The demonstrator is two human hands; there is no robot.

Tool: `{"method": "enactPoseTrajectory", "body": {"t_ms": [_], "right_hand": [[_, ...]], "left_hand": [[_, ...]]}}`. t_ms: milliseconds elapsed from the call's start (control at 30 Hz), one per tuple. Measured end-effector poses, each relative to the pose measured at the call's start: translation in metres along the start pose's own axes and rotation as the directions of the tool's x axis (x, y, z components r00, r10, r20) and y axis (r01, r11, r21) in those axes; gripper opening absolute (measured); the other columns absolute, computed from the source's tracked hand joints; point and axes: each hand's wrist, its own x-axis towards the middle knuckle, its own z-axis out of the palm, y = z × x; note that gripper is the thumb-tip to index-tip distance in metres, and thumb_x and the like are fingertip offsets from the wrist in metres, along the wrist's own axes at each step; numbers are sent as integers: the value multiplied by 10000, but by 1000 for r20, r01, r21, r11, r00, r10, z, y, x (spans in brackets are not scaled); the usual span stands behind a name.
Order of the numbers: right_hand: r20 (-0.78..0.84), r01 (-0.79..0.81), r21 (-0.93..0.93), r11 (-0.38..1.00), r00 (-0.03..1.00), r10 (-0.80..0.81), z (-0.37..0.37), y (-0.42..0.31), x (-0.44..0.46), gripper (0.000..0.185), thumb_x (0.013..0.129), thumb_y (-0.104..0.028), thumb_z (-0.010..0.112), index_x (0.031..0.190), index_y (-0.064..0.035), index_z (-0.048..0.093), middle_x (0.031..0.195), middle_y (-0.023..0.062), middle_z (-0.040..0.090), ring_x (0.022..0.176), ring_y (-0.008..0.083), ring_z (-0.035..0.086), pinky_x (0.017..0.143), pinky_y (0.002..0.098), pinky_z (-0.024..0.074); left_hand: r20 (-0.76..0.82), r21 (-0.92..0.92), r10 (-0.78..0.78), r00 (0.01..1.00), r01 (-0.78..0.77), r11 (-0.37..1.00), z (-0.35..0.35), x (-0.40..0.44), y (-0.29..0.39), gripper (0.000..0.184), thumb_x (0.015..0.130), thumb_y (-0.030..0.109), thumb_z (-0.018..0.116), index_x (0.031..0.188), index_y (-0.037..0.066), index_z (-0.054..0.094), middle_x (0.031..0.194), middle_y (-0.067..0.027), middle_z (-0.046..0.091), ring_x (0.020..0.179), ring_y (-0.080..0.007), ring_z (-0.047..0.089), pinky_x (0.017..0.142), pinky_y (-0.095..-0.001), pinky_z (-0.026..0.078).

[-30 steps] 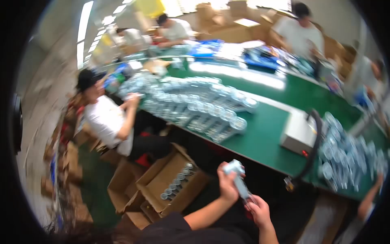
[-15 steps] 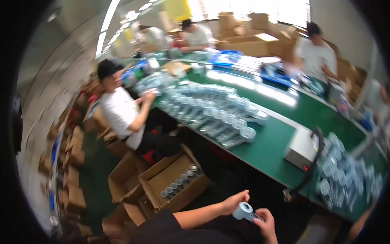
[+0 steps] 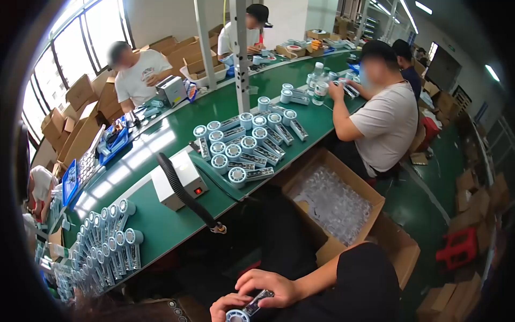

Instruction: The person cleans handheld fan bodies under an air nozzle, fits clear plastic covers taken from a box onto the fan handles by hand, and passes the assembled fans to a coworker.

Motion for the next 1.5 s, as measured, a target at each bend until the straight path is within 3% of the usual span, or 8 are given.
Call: {"method": "enactPoseTrajectory", "body": {"t_ms": [200,367,600,1033,1200,1300,1333,1500], "right_hand": [[101,65,83,994,992,-73,-5,-12,-18,362,1018,-391,608,1002,-42,706,1153,120,662,949,260,615,863,364,499],[106,79,-15,997,991,-77,-16,-14,11,346,1016,-381,616,952,-57,719,1053,67,700,885,236,612,806,345,493],[259,-436,421,795,898,355,-19,12,51,618,1024,-584,485,1026,1,685,1047,152,663,996,258,604,924,365,482],[345,-14,256,966,935,-78,-19,-50,25,425,968,-453,661,942,-29,690,1017,140,678,883,220,641,773,331,528],[271,-56,162,985,962,10,-23,-2,26,375,975,-396,659,999,-22,679,1025,148,677,883,220,644,768,339,536],[198,-587,394,707,806,558,-16,31,43,385,1001,-346,586,1163,4,595,1014,158,669,875,227,648,752,346,536],[263,-723,562,401,616,742,-14,42,52,443,1025,-318,515,1303,27,517,1000,165,662,867,234,650,737,349,533],[502,-842,405,357,531,683,-30,74,23,454,978,-175,548,1374,27,451,1138,199,623,911,225,652,769,346,540]], "left_hand": [[32,92,50,998,-53,994,26,-8,2,101,814,77,749,906,37,762,1108,-148,743,1058,-287,666,887,-402,539],[70,108,659,749,-663,741,21,11,-66,293,939,252,574,987,4,722,1091,-205,722,974,-346,675,931,-421,523],[-171,-101,458,873,-477,873,-11,21,-43,428,993,314,445,1042,-30,696,1196,-233,686,978,-307,627,916,-394,483],[274,262,753,598,-800,540,18,9,-4,338,903,231,567,1012,-58,704,1034,-174,748,790,-306,697,715,-340,576],[107,190,538,836,-548,814,4,12,6,344,953,302,512,1068,15,662,994,-116,662,856,-243,596,782,-348,484],[-53,-52,202,978,-205,977,-29,45,-30,404,1029,393,462,1144,49,639,1054,-119,654,923,-230,606,808,-336,491],[-55,-265,10,998,-24,964,-40,57,-31,470,1064,459,425,1232,62,611,1123,-132,648,979,-243,614,835,-333,495],[28,-726,-233,972,180,664,-51,35,-20,551,1063,531,457,1375,78,487,1231,-116,605,1019,-229,606,875,-345,500]]}}
